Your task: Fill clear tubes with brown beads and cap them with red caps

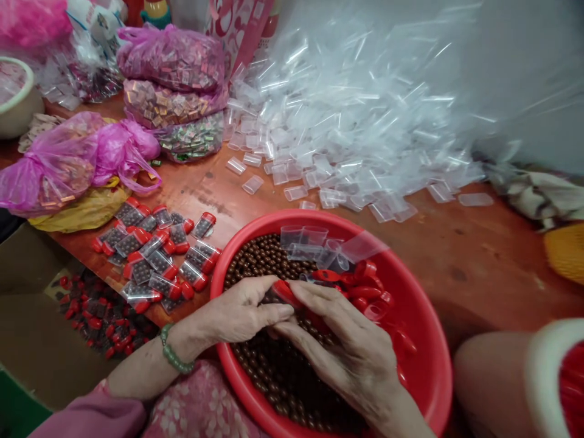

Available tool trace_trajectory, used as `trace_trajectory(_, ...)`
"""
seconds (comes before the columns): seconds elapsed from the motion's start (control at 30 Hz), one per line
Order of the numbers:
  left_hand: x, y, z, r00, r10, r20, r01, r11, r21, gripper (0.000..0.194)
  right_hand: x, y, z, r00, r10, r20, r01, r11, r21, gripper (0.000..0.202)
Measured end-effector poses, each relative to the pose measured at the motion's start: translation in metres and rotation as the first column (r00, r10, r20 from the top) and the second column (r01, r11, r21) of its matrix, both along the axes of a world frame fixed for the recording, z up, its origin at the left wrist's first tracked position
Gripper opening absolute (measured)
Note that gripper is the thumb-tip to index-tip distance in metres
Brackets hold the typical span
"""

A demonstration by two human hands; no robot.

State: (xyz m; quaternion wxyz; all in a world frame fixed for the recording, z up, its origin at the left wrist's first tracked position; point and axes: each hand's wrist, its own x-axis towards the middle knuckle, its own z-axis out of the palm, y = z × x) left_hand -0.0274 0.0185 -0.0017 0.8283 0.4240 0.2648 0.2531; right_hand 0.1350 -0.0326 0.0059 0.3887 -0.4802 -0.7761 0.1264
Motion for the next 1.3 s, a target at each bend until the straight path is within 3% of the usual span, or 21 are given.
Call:
trace_trajectory(0.23,0.0,-0.002,0.001,0.999,0.033,-0.012,-0.033,0.999,0.001,0.045,0.006,0.004,0.018,0.998,0.059,-0.038,-0.064,0.985,-0.159,0.041)
trace_trajectory(0.37,0.0,0.003,0.004,0.999,-0.012,-0.048,0.01,0.998,-0.056,0.049,0.021,0.012,0.031,0.986,0.098,-0.137,-0.141,0.926,-0.351,0.026)
trace_trajectory(0.43,0.001,0.005,0.005,0.998,-0.006,-0.063,0.002,0.998,-0.065,0.049,0.027,0.015,0.031,0.967,-0.027,-0.253,-0.093,0.888,-0.451,0.022)
trace_trajectory(0.57,0.001,0.007,0.005,0.995,-0.067,-0.073,0.064,0.997,-0.043,0.046,0.026,0.015,0.022,0.833,-0.276,-0.479,-0.039,0.835,-0.549,0.027)
trace_trajectory(0.63,0.001,0.007,0.004,0.994,-0.089,-0.066,0.086,0.995,-0.046,0.042,0.022,0.014,0.019,0.856,-0.27,-0.442,0.011,0.863,-0.505,0.024)
trace_trajectory(0.73,0.001,0.005,-0.001,0.995,-0.099,0.004,0.099,0.991,-0.086,0.041,0.017,0.012,0.019,0.978,-0.097,-0.183,0.034,0.948,-0.317,0.024)
trace_trajectory(0.8,0.001,0.004,-0.003,0.994,-0.094,0.063,0.102,0.987,-0.125,0.043,0.014,0.011,0.021,0.999,0.042,0.027,-0.035,0.975,-0.219,0.039)
trace_trajectory(0.87,0.001,0.004,-0.004,0.993,-0.082,0.088,0.095,0.982,-0.162,0.043,0.01,0.011,0.02,0.974,0.094,0.205,-0.059,0.983,-0.173,0.061)
trace_trajectory(0.93,0.002,0.003,-0.004,0.995,-0.07,0.075,0.084,0.976,-0.202,0.042,0.004,0.01,0.016,0.936,0.062,0.346,-0.025,0.994,-0.11,0.074)
trace_trajectory(1.03,0.003,0.002,-0.004,0.998,-0.025,0.049,0.036,0.971,-0.236,0.04,-0.004,0.01,0.006,0.882,-0.042,0.47,0.039,0.999,0.016,0.067)
trace_trajectory(1.17,0.004,0.001,-0.004,0.998,0.005,0.069,0.009,0.978,-0.207,0.04,-0.008,0.013,-0.002,0.86,-0.1,0.5,0.004,0.982,0.188,0.059)
trace_trajectory(1.3,0.003,-0.001,-0.005,0.997,-0.001,0.082,0.017,0.98,-0.198,0.045,-0.008,0.016,-0.004,0.858,-0.084,0.507,-0.058,0.965,0.258,0.059)
